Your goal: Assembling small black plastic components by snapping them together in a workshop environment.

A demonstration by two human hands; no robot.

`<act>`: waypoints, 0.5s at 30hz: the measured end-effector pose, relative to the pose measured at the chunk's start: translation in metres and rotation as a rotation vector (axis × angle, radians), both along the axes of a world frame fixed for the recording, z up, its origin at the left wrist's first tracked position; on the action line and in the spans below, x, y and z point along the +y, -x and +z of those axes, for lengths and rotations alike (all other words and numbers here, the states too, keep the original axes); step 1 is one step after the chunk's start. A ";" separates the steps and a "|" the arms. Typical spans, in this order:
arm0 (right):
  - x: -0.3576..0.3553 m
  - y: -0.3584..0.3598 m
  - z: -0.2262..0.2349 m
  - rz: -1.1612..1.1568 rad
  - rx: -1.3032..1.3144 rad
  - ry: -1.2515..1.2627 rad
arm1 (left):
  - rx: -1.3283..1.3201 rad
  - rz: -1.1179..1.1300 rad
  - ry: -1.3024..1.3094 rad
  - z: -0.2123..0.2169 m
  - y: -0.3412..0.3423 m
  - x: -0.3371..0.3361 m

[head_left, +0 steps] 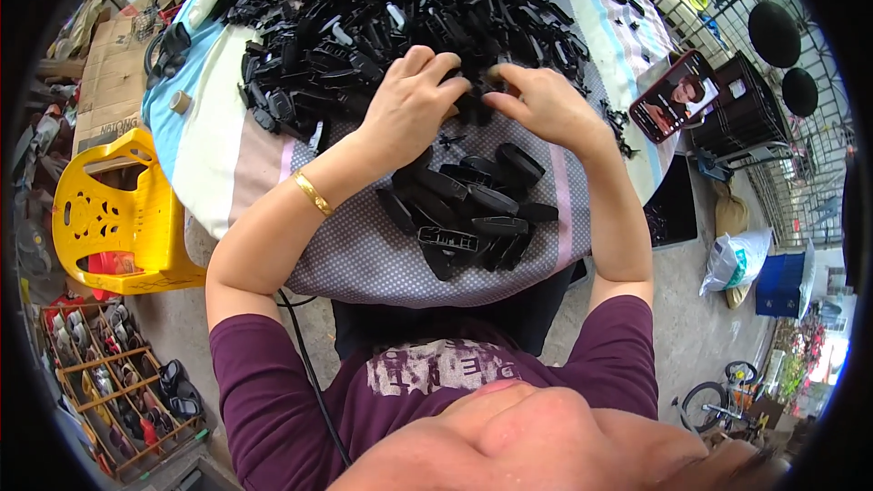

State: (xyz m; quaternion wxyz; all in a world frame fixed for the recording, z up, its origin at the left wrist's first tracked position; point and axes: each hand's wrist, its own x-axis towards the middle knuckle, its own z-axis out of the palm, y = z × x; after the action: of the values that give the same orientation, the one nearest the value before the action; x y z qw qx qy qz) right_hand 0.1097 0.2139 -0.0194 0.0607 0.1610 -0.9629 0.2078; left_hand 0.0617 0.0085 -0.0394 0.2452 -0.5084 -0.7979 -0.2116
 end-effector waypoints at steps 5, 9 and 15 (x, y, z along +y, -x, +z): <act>-0.016 -0.004 -0.003 -0.065 0.008 0.060 | -0.079 -0.037 -0.159 0.003 -0.005 -0.004; -0.019 -0.011 -0.006 -0.052 0.074 0.037 | -0.481 0.095 -0.314 0.018 -0.015 -0.010; -0.020 -0.008 -0.008 -0.224 0.081 -0.050 | -1.130 -0.083 -0.523 0.022 -0.016 -0.018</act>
State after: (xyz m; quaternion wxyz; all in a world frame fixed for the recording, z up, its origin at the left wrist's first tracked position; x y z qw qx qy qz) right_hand 0.1175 0.1938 -0.0273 0.1185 0.0624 -0.9765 0.1687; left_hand 0.0782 -0.0091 -0.0177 -0.1066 -0.2716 -0.7057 -0.6457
